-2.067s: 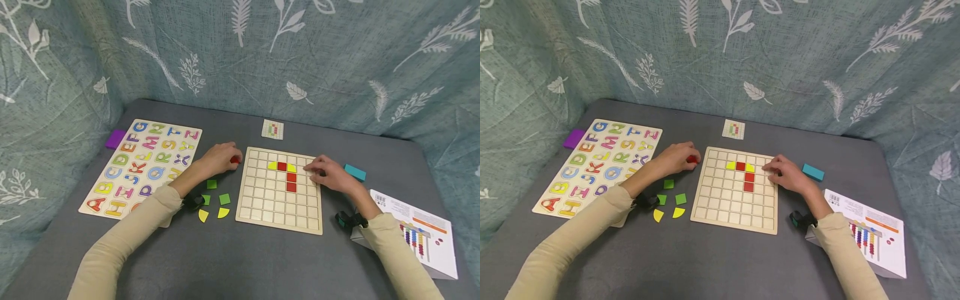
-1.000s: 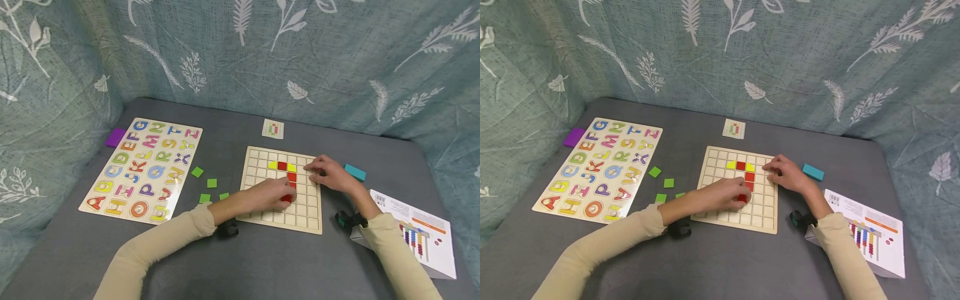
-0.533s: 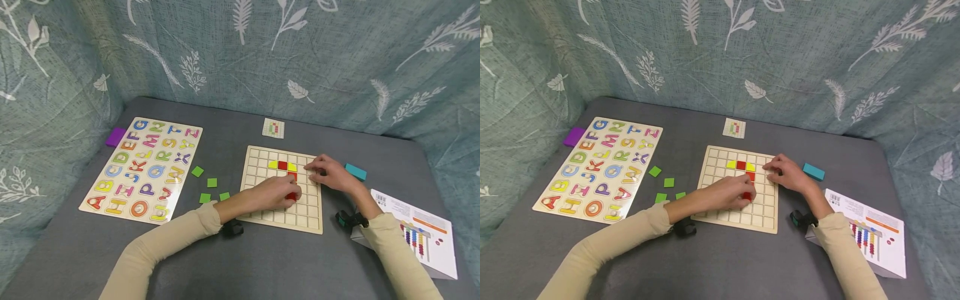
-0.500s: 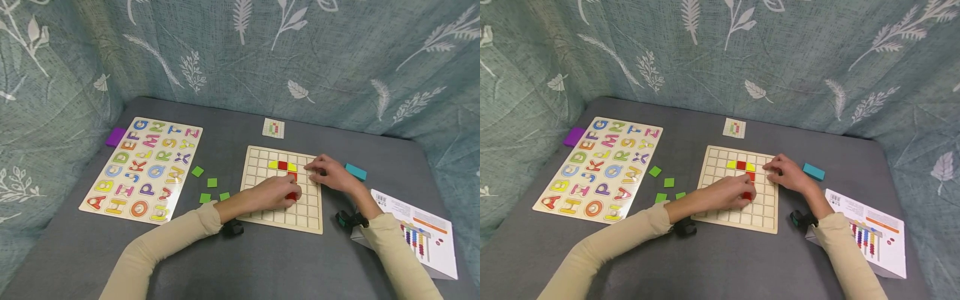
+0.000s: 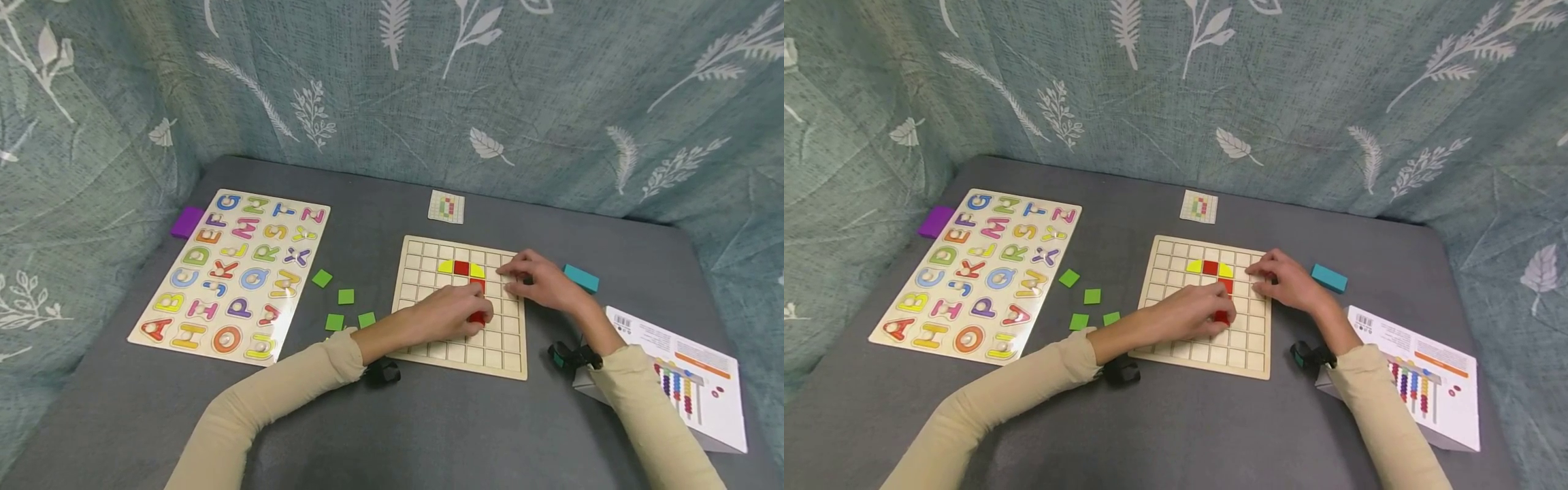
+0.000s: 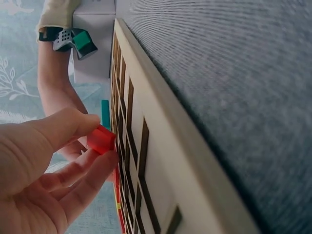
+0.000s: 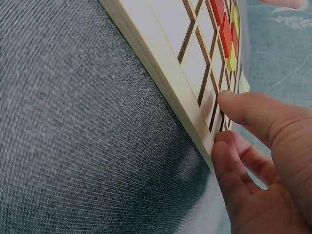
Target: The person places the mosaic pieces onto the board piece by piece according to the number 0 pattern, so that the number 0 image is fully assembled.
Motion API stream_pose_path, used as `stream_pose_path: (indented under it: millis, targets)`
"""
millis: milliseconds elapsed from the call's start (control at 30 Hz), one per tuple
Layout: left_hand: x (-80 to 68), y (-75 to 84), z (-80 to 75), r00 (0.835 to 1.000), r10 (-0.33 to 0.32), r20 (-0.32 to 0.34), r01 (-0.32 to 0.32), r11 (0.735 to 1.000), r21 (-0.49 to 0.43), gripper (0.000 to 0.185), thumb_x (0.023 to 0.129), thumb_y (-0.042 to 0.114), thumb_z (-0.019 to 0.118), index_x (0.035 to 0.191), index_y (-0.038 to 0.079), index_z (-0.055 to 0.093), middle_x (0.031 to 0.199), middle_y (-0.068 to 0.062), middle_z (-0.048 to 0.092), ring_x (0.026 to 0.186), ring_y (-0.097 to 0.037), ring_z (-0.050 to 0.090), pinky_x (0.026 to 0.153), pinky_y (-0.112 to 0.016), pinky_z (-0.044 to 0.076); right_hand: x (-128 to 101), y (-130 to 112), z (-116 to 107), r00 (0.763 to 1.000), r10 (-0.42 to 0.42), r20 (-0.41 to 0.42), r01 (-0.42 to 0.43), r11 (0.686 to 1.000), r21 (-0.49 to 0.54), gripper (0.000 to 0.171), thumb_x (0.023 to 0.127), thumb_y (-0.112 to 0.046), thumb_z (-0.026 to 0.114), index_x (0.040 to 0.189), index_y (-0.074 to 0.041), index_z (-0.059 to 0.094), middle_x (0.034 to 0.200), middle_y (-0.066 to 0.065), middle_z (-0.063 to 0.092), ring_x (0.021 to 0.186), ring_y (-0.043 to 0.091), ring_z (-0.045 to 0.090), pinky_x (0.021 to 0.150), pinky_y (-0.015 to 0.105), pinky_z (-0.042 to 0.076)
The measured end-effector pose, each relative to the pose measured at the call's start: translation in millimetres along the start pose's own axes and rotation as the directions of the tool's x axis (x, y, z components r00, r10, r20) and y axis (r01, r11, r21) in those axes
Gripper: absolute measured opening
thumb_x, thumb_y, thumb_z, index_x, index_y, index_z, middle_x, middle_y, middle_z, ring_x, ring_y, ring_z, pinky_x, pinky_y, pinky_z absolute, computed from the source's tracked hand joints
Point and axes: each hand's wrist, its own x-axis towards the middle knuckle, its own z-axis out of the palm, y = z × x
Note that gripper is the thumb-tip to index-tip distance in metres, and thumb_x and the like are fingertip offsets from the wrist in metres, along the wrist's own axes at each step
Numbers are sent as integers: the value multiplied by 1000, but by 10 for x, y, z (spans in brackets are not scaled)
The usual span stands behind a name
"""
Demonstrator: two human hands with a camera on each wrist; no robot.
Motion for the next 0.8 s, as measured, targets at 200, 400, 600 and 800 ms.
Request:
stream_pose_path:
  millis: [200,400,600,800]
  targets:
    - [10,4,7,1000,7,-13,-7,1000,10,10,91,17,66,100,17,71,94,1,58,76,-10,50,64,-17,36,3,-7,-2,1000,-7,-9,7,1000,7,30,93,-8,63,122,0,64,113,17,52,92,24,53,76,35,44]
    - [1,5,4,1000,14,-23,-13,999,36,8,91,17,67,98,17,71,94,0,59,77,-9,51,66,-17,37,0,-6,10,1000,-15,-20,15,1000,8,30,92,-7,63,121,1,64,112,17,52,91,24,54,76,35,44]
    - [-6,-2,5,1000,3,-20,-2,999,36,8,91,15,66,97,16,72,97,0,61,79,-9,53,68,-18,39,-4,-13,9,1000,-10,-13,10,1000,9,30,92,-6,63,122,0,64,113,17,51,91,24,54,76,36,44]
    - [-40,21,-18,1000,-9,20,7,993,119,13,92,15,64,98,16,76,100,-1,62,82,-12,54,67,-20,42,9,-9,9,1000,-9,-13,9,1000,5,30,92,-6,63,121,1,64,113,17,51,90,24,53,76,36,44]
